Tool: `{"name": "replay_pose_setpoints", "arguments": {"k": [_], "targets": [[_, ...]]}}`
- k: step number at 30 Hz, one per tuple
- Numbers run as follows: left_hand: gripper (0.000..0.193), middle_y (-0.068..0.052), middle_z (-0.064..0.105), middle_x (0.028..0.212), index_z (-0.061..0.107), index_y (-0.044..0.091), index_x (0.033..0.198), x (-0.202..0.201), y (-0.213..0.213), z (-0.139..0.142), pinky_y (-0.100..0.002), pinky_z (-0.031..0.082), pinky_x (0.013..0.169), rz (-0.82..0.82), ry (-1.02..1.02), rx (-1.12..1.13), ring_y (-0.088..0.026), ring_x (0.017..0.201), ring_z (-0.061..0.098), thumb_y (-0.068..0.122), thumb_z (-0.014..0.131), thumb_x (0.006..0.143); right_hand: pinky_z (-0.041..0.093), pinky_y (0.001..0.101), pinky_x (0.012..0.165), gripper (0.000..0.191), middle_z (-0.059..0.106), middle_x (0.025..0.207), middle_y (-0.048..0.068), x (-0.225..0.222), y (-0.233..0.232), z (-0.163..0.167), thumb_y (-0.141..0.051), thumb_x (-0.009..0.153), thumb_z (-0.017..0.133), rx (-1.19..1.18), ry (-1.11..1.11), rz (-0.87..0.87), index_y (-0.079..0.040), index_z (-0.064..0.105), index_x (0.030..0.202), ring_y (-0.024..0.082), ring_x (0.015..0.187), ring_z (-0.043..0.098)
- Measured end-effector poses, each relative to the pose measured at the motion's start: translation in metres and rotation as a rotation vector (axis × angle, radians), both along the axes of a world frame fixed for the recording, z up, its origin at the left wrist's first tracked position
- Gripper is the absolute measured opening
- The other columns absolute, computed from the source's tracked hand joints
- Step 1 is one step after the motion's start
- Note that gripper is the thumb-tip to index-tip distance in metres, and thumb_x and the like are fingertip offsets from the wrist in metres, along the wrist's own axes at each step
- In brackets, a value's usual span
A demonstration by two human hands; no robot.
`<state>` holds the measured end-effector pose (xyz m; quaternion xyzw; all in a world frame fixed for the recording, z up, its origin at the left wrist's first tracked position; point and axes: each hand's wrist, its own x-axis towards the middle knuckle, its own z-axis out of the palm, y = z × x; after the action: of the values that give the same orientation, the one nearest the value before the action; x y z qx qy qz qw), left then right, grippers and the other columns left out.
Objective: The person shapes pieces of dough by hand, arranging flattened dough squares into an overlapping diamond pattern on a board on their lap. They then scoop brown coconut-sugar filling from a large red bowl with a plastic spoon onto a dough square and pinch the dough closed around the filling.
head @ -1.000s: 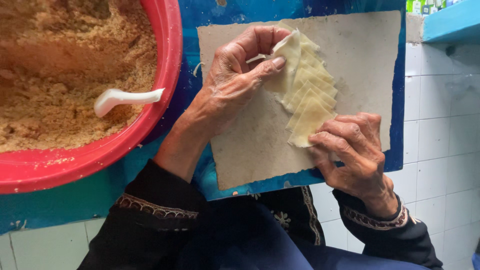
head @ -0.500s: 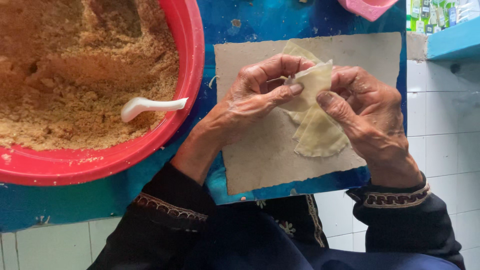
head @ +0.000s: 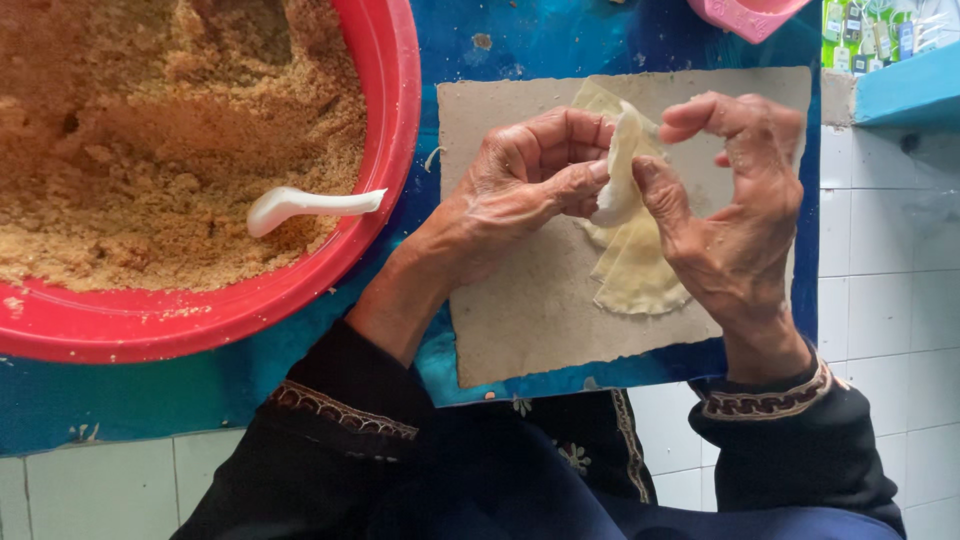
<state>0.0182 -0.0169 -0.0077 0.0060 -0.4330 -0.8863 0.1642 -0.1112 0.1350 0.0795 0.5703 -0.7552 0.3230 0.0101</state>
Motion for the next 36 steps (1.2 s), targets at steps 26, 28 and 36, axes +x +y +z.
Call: {"name": "replay_pose_setpoints", "arguments": {"k": [26, 28, 36], "targets": [[0.034, 0.001, 0.067, 0.104, 0.065, 0.004, 0.130, -0.006, 0.007, 0.003, -0.023, 0.062, 0.092, 0.217, -0.021, -0.353, -0.005, 0.098, 0.069, 0.021, 0.074, 0.102, 0.054, 0.0346, 0.100, 0.013, 0.070, 0.107, 0.010, 0.011, 0.002, -0.006, -0.006, 0.102, 0.074, -0.027, -0.116, 0.030, 0.001, 0.070, 0.112, 0.022, 0.113, 0.065], [0.033, 0.001, 0.069, 0.108, 0.065, 0.003, 0.129, -0.007, 0.008, 0.002, -0.023, 0.061, 0.090, 0.207, -0.033, -0.280, -0.005, 0.101, 0.068, 0.021, 0.072, 0.102, 0.054, 0.0263, 0.092, 0.014, 0.071, 0.107, 0.006, 0.011, 0.006, -0.008, -0.009, 0.109, 0.071, -0.049, -0.436, -0.015, 0.000, 0.069, 0.119, 0.013, 0.103, 0.066], [0.029, 0.001, 0.068, 0.105, 0.065, 0.002, 0.125, -0.006, 0.010, 0.003, -0.023, 0.060, 0.085, 0.226, -0.055, -0.331, -0.005, 0.096, 0.067, 0.020, 0.072, 0.103, 0.053, 0.0190, 0.090, 0.017, 0.072, 0.107, 0.006, 0.002, 0.016, -0.016, -0.012, 0.116, 0.068, -0.110, -0.776, -0.004, 0.004, 0.067, 0.120, 0.006, 0.096, 0.066]]}}
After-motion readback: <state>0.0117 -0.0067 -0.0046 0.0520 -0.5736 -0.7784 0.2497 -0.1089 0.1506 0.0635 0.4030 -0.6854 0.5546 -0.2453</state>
